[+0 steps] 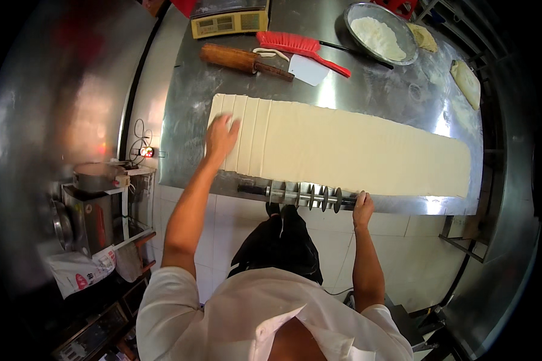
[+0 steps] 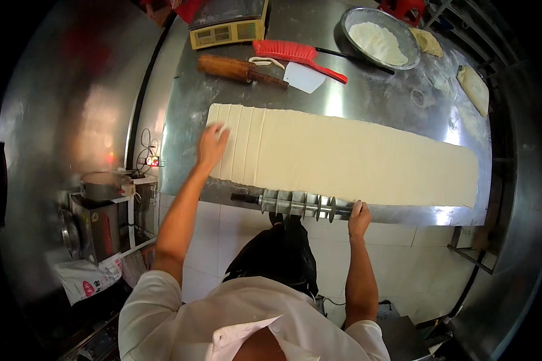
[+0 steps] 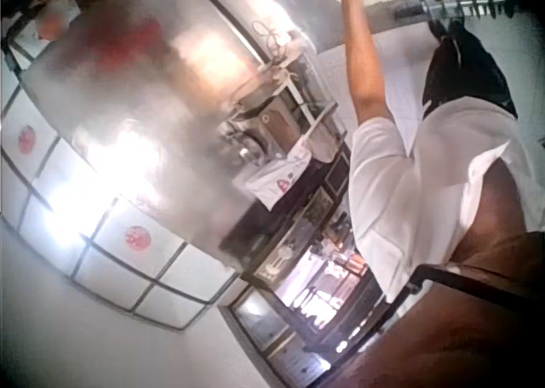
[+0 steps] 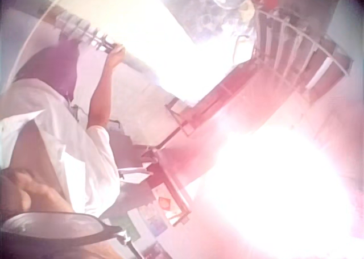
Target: The person brushes a large sheet of dough with a red brush, then uses a wooden rolling pin to flatten and smooth it. They fold the dough in half and continue to roll it out. Finally, they use a multi-blade dough cutter to slice the sheet into strips.
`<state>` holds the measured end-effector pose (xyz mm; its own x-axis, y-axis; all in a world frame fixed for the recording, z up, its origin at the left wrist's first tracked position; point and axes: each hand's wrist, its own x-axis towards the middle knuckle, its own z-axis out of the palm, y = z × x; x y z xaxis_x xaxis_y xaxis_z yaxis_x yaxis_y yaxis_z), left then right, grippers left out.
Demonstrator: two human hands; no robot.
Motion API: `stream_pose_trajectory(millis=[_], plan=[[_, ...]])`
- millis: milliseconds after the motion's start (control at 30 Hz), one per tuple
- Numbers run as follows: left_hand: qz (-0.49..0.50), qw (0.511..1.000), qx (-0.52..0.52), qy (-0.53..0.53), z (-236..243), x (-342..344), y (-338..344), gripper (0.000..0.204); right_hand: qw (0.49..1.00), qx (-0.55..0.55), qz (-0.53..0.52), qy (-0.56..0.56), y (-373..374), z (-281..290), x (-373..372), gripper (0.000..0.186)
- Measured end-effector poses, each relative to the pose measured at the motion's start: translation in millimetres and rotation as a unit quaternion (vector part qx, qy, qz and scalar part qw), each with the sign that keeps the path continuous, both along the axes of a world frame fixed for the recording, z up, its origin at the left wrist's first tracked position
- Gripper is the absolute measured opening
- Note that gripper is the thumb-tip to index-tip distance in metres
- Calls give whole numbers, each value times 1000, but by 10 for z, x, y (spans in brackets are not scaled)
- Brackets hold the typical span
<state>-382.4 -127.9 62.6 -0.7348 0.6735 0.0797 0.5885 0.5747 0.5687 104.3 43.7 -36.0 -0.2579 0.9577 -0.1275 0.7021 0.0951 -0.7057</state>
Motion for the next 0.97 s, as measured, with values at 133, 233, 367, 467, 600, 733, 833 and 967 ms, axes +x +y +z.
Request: stream_pose_trajectory(millis=[133, 233, 367, 467, 600, 733, 833, 967], plan=[[90, 995, -33, 22, -578, 499, -1113, 39, 1000, -7, 7, 12, 17, -35, -35, 38], [136, 991, -16, -6, -698, 954, -1349, 38, 999, -2, 31, -18, 15, 87, -76, 39], [134, 988, 33, -64, -814, 1242, -1368, 33, 999, -1, 25, -42, -21, 206, -151, 42], [123, 988, 68, -65, -857, 1342, -1311, 26, 996, 37, 37, -71, 2, 132, -97, 43], [120, 985, 66, -102, -861, 1384, -1298, 27, 995, 35, 42, -86, 9, 67, -86, 42], [81, 996, 41, 4, -791, 1402, -1195, 38, 993, 33, 41, -108, 14, 32, -89, 40], [49, 998, 7, 46, -778, 1409, -1130, 54, 992, 49, 60, -98, 38, -17, -37, 40], [36, 995, -42, 83, -913, 1398, -1103, 63, 989, 55, 69, -115, 73, -22, -89, 40]])
